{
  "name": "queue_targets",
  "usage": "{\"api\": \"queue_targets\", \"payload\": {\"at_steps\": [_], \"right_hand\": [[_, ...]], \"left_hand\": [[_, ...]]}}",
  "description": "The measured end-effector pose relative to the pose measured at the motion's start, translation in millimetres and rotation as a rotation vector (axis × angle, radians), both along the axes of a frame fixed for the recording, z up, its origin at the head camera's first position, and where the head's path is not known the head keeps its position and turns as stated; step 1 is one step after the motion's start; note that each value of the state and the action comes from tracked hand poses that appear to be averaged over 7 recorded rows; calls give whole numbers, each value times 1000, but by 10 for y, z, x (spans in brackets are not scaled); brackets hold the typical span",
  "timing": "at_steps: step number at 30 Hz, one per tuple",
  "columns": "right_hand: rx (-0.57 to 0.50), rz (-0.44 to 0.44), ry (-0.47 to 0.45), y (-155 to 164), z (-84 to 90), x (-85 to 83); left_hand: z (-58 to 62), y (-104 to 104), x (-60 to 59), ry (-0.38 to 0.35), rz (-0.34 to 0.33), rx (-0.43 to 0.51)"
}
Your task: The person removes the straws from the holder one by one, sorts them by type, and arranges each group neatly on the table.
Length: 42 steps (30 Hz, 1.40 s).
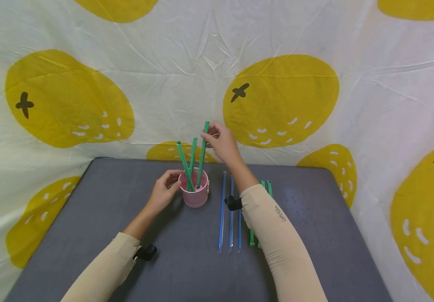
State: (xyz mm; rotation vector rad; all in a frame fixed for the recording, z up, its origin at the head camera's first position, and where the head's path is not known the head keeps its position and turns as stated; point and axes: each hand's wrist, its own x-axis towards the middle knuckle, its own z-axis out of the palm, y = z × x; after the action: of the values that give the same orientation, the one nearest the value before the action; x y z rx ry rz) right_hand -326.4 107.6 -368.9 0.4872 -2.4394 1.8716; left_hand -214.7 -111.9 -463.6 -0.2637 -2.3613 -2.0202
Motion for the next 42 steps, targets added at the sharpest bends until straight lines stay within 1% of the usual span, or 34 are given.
{"api": "queue_targets", "payload": {"at_steps": [6, 10, 14, 19, 24, 27, 30, 37, 42], "right_hand": [[-62, 12, 30, 91, 185, -38], [-65, 9, 46, 154, 294, -47], [-83, 5, 66, 229, 423, -30], [-138, -13, 98, 357, 574, -2], [-152, -36, 125, 534, 681, 23], [-137, -59, 128, 660, 684, 33], [-95, -90, 124, 793, 648, 61], [-20, -158, 77, 1081, 479, 145], [25, -196, 42, 1308, 332, 216]], "left_hand": [[-31, 12, -30, 8, 12, -6], [-24, 23, -38, 0, 11, 5], [-23, 26, -38, -1, 12, 2], [-32, 25, -27, -6, 9, 2], [-21, 35, -27, -9, 14, 9], [-14, 39, -39, -8, 15, 16], [-21, 31, -52, -4, 12, 13], [-297, 8, -176, 10, 28, 1], [-358, 4, -200, 31, 35, 9]]}}
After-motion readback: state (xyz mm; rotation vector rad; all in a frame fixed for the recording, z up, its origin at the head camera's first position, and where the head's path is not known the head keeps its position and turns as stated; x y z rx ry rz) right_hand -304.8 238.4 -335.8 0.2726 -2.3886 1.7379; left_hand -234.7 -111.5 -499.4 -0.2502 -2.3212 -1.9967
